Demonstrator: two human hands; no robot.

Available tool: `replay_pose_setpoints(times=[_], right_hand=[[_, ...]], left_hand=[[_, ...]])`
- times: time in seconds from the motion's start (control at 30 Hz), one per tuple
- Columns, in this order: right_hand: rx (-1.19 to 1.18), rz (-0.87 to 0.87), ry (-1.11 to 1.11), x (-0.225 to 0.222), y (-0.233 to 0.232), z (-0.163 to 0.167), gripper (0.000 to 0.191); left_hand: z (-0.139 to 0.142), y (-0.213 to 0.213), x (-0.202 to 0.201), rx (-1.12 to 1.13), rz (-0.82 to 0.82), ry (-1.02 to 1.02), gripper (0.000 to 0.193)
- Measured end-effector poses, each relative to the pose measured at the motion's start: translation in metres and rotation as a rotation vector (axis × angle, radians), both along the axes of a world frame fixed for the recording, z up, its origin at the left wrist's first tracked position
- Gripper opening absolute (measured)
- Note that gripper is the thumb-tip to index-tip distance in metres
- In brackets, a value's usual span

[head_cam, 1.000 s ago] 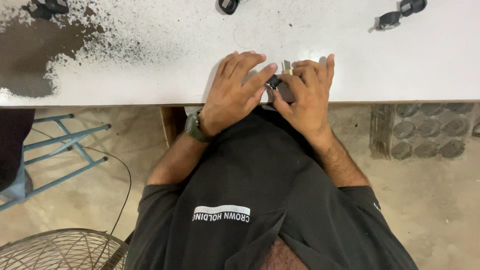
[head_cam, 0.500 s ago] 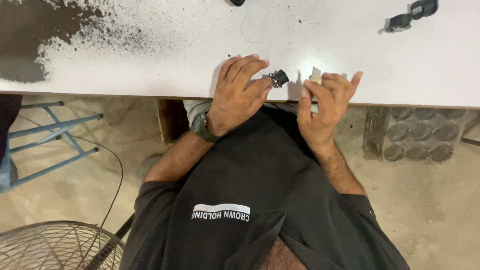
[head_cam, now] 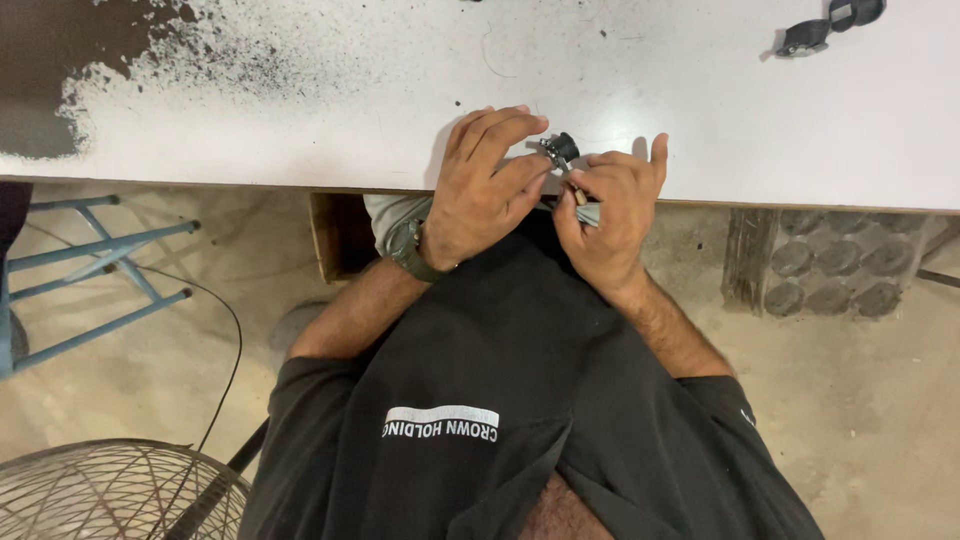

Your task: The person sits at a workbench assembling small black plastic housings, pressing metal bushings into each housing by hand and setting completed assemblies aside on the table. They pick up unassembled housings one at a time and work through the pile.

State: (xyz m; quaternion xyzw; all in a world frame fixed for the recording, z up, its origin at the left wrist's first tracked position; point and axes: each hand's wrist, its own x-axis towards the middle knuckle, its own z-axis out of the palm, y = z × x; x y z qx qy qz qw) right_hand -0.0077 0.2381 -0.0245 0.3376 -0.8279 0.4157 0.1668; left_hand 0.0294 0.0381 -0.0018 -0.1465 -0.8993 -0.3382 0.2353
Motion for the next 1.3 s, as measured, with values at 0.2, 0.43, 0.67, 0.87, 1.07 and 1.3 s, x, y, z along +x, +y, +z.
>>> replay_pose_setpoints(times=[0.2,0.43,0.67,0.87,1.07,1.3], right_hand=[[-0.04,0.024,0.017,-0.004,-0.001,-0.005,0.03],[-0.06,0.042,-0.018,-0.005,0.0,-0.003,0.028],[-0.079,0.038,-0.018,-0.005,0.0,-0.005,0.027],[-0.101,0.046,0.055,-0.003,0.003,-0.017,0.032],[-0.105,0.183,0.08,-0.001,0.005,-0.028,0.043],[-0.071,0.105,0.093,-0.004,-0.002,-0.019,0.039]], left_hand=[[-0.005,0.001,-0.004,-0.22,0.011,0.064,0.017],[-0.004,0.006,-0.004,-0.17,-0.014,0.086,0.014],[-0.001,0.01,-0.007,-0.034,0.074,-0.13,0.009],[-0.001,0.007,-0.008,-0.011,0.06,-0.15,0.01],[-0.004,0.006,-0.008,0.001,0.059,-0.141,0.007],[-0.006,0.004,-0.009,0.039,0.04,-0.159,0.006]])
